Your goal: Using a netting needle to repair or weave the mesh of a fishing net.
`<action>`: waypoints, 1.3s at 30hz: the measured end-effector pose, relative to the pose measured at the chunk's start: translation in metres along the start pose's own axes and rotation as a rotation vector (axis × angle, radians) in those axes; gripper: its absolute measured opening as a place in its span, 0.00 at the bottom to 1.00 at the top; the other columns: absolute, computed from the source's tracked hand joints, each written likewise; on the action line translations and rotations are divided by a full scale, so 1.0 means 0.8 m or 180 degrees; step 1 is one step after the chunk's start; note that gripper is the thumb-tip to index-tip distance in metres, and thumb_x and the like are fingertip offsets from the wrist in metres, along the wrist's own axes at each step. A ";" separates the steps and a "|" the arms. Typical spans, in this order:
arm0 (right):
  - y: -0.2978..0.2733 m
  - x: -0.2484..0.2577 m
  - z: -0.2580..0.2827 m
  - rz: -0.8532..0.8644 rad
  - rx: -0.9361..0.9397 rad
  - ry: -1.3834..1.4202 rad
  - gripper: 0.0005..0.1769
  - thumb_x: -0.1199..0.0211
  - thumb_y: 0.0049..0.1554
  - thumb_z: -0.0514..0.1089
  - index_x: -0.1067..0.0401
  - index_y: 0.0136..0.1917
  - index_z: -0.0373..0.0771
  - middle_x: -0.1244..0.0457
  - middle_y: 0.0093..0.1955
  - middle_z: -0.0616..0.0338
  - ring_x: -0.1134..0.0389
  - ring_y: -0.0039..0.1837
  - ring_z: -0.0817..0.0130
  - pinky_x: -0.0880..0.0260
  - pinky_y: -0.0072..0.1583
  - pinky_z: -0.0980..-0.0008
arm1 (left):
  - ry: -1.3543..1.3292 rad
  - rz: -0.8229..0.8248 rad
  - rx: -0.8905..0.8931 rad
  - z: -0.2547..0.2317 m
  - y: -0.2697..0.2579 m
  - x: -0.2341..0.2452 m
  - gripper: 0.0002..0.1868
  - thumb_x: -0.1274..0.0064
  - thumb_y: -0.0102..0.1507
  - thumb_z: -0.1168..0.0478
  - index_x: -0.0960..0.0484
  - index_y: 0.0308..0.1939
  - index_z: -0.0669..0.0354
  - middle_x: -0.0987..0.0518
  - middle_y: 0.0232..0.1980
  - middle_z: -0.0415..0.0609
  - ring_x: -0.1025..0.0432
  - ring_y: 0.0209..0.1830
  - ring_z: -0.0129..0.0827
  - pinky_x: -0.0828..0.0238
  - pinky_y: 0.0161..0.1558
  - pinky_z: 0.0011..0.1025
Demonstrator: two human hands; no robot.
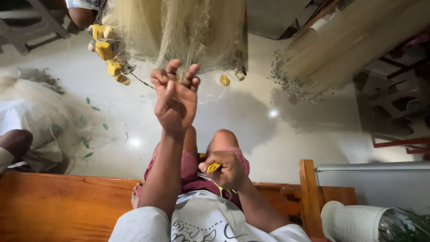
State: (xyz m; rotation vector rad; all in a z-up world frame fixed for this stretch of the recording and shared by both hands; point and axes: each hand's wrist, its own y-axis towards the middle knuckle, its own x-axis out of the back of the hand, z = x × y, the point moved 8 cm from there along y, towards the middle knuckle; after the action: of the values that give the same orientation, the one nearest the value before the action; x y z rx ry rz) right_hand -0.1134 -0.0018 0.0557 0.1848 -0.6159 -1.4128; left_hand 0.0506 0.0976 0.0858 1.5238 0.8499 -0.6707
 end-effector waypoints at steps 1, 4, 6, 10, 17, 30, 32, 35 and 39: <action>0.002 -0.002 0.003 0.0084 0.0055 0.0028 0.08 0.32 0.55 0.38 0.26 0.34 0.40 0.42 0.24 0.58 0.40 0.26 0.69 0.38 0.31 0.71 | 0.0001 0.0026 0.0021 0.005 0.002 -0.001 0.07 0.61 0.72 0.63 0.42 0.48 0.43 0.34 0.69 0.43 0.30 0.67 0.47 0.31 0.64 0.35; 0.012 -0.003 0.015 0.0226 0.0233 0.0021 0.10 0.32 0.55 0.40 0.27 0.32 0.41 0.42 0.25 0.58 0.40 0.25 0.64 0.39 0.30 0.68 | 0.0109 0.0090 0.0036 0.021 0.001 0.007 0.11 0.61 0.71 0.67 0.45 0.47 0.44 0.36 0.68 0.48 0.27 0.61 0.52 0.28 0.59 0.37; 0.013 0.002 0.039 0.0328 0.0291 -0.0013 0.12 0.32 0.56 0.40 0.28 0.31 0.41 0.42 0.24 0.58 0.40 0.25 0.61 0.40 0.29 0.68 | 0.0201 0.0053 0.0012 0.031 -0.017 0.007 0.15 0.60 0.70 0.71 0.46 0.47 0.46 0.36 0.67 0.52 0.25 0.58 0.55 0.25 0.57 0.38; 0.040 0.001 0.094 0.0763 0.0739 -0.0716 0.19 0.39 0.60 0.43 0.38 0.29 0.39 0.48 0.24 0.61 0.49 0.26 0.68 0.53 0.31 0.67 | 0.1313 -0.0024 0.0102 0.046 -0.029 0.006 0.23 0.61 0.68 0.79 0.47 0.51 0.42 0.35 0.61 0.51 0.28 0.61 0.57 0.27 0.57 0.40; 0.045 0.005 0.126 0.1746 0.1182 -0.1250 0.26 0.45 0.60 0.63 0.36 0.35 0.40 0.47 0.29 0.61 0.47 0.30 0.63 0.44 0.36 0.63 | 0.1709 0.0313 -0.0126 0.057 -0.034 -0.011 0.25 0.51 0.66 0.78 0.49 0.51 0.48 0.21 0.46 0.59 0.23 0.52 0.48 0.27 0.65 0.53; 0.202 0.156 0.159 0.0242 0.1850 -0.4267 0.10 0.26 0.67 0.52 0.16 0.53 0.45 0.41 0.46 0.58 0.40 0.46 0.57 0.44 0.52 0.57 | 0.1913 0.0324 0.0027 0.025 -0.025 -0.059 0.28 0.50 0.66 0.77 0.53 0.48 0.44 0.22 0.43 0.59 0.23 0.50 0.47 0.32 0.69 0.56; 0.208 0.144 0.153 0.0346 0.2100 -0.4588 0.13 0.27 0.68 0.60 0.18 0.49 0.52 0.40 0.44 0.64 0.41 0.45 0.63 0.46 0.48 0.62 | 0.1671 0.0237 0.0218 0.026 -0.027 -0.060 0.29 0.49 0.65 0.76 0.54 0.47 0.45 0.22 0.41 0.58 0.23 0.44 0.38 0.35 0.72 0.56; 0.218 0.126 0.150 0.0724 0.2032 -0.3724 0.14 0.30 0.67 0.55 0.20 0.46 0.44 0.38 0.44 0.58 0.38 0.45 0.58 0.43 0.48 0.59 | 0.1455 0.0038 0.0538 0.027 -0.035 -0.049 0.29 0.48 0.65 0.76 0.51 0.50 0.45 0.22 0.44 0.57 0.23 0.53 0.49 0.36 0.72 0.53; 0.216 0.094 0.131 0.1008 0.2233 -0.3462 0.24 0.39 0.68 0.61 0.26 0.66 0.42 0.35 0.47 0.53 0.36 0.47 0.55 0.39 0.52 0.58 | 0.0987 -0.0114 0.0691 0.044 -0.044 -0.018 0.31 0.45 0.63 0.78 0.50 0.49 0.45 0.21 0.42 0.59 0.23 0.53 0.53 0.26 0.63 0.41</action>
State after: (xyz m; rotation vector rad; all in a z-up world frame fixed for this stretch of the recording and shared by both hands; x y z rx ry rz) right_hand -0.0143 -0.0191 0.2465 -0.1573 -1.9413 -0.8462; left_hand 0.0155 0.0615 0.0725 1.8434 1.0655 -0.5743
